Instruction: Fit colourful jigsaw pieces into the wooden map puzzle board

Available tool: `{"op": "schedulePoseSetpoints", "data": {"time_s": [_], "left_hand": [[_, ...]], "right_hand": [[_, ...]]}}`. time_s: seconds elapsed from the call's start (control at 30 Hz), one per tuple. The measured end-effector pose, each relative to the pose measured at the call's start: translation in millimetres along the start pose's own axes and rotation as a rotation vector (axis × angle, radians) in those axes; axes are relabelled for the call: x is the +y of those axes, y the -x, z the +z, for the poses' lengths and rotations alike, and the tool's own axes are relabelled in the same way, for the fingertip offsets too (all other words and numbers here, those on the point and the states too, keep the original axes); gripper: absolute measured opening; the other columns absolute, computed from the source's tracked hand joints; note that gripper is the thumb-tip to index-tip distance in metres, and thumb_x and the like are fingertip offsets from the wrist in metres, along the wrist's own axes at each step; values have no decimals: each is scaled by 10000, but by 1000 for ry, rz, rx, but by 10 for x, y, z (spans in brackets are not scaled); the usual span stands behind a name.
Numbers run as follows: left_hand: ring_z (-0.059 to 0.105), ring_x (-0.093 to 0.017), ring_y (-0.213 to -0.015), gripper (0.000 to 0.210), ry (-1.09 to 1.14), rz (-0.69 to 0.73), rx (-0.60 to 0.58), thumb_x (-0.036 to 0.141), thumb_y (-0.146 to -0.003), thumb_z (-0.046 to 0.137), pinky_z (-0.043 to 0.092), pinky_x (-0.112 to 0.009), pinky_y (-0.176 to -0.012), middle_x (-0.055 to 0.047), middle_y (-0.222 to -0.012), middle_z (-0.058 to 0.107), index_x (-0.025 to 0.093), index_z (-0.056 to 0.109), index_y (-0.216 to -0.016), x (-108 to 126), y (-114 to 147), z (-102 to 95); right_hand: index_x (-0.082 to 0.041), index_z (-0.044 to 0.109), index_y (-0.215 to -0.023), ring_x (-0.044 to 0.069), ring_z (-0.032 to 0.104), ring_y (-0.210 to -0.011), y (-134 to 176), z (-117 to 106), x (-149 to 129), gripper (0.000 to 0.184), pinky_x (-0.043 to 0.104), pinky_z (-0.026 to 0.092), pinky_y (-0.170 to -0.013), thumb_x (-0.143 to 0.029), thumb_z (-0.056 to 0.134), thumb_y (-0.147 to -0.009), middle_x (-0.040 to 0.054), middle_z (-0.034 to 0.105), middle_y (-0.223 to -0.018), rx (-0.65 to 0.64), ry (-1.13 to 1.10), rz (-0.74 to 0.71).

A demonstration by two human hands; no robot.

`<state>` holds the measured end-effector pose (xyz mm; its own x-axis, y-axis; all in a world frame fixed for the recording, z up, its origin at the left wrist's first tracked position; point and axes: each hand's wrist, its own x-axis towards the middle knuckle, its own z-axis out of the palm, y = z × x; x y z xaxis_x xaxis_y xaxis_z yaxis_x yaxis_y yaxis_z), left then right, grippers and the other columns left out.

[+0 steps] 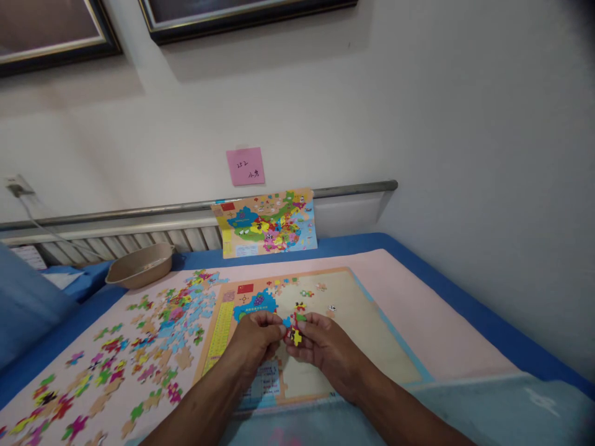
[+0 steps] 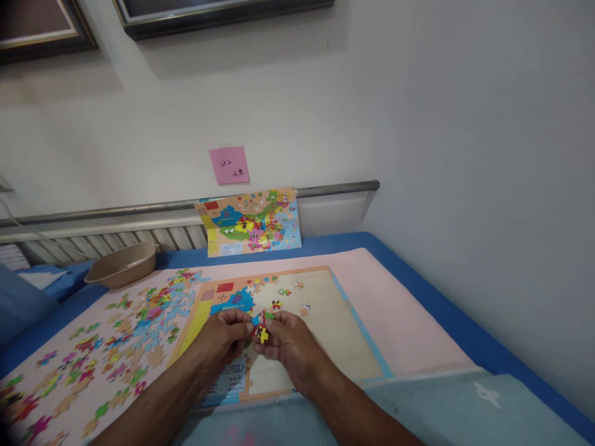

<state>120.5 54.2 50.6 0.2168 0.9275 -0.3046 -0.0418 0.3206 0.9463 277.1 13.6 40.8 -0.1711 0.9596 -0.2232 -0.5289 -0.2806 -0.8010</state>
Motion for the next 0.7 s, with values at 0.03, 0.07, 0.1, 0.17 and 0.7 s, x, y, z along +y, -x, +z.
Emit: {"op": "schedulePoseSetpoints", "data": {"time_s": [0.03, 0.07, 0.1, 0.17, 0.7], "left_hand": [[343, -58, -292, 325, -5, -2, -2, 319, -474, 790, 179, -195, -326, 36, -410, 534, 165, 600, -688, 2, 0, -1], [342, -58, -292, 325, -10, -3, -5, 315, -473, 784, 183, -195, -327, 35, -414, 540, 164, 606, -699, 4, -1, -2], [338, -56, -292, 325, -15, -3, -8, 310, -470, 780, 186, -195, -328, 36, -416, 542, 162, 610, -704, 6, -1, -3], [328, -50, -294, 321, -27, 0, -15, 306, -468, 778, 190, -194, -331, 42, -415, 535, 159, 616, -702, 12, -2, -4], [293, -51, -319, 281, -138, -9, -39, 345, -500, 756, 164, -200, -361, 61, -366, 454, 199, 539, -603, 32, 24, -39]], "right_hand": [[-171, 612, -818, 161, 687, -745, 1, 1, -2, 489, 286, 554, -749, -464, 939, -603, 59, 735, -798, 0, 6, 0], [-171, 611, -813, 158, 683, -740, 2, 1, -3, 492, 285, 553, -748, -468, 940, -599, 57, 733, -788, 0, 12, 1], [-171, 610, -810, 155, 680, -737, 3, 2, -4, 495, 284, 552, -748, -472, 940, -597, 55, 731, -781, 1, 17, 3], [-170, 610, -807, 152, 676, -730, 6, 3, -4, 500, 283, 551, -746, -481, 938, -594, 53, 728, -770, 3, 28, 6], [-169, 610, -817, 153, 678, -730, 3, -3, 5, 507, 301, 569, -758, -484, 933, -586, 55, 731, -808, 25, 34, 8]]}}
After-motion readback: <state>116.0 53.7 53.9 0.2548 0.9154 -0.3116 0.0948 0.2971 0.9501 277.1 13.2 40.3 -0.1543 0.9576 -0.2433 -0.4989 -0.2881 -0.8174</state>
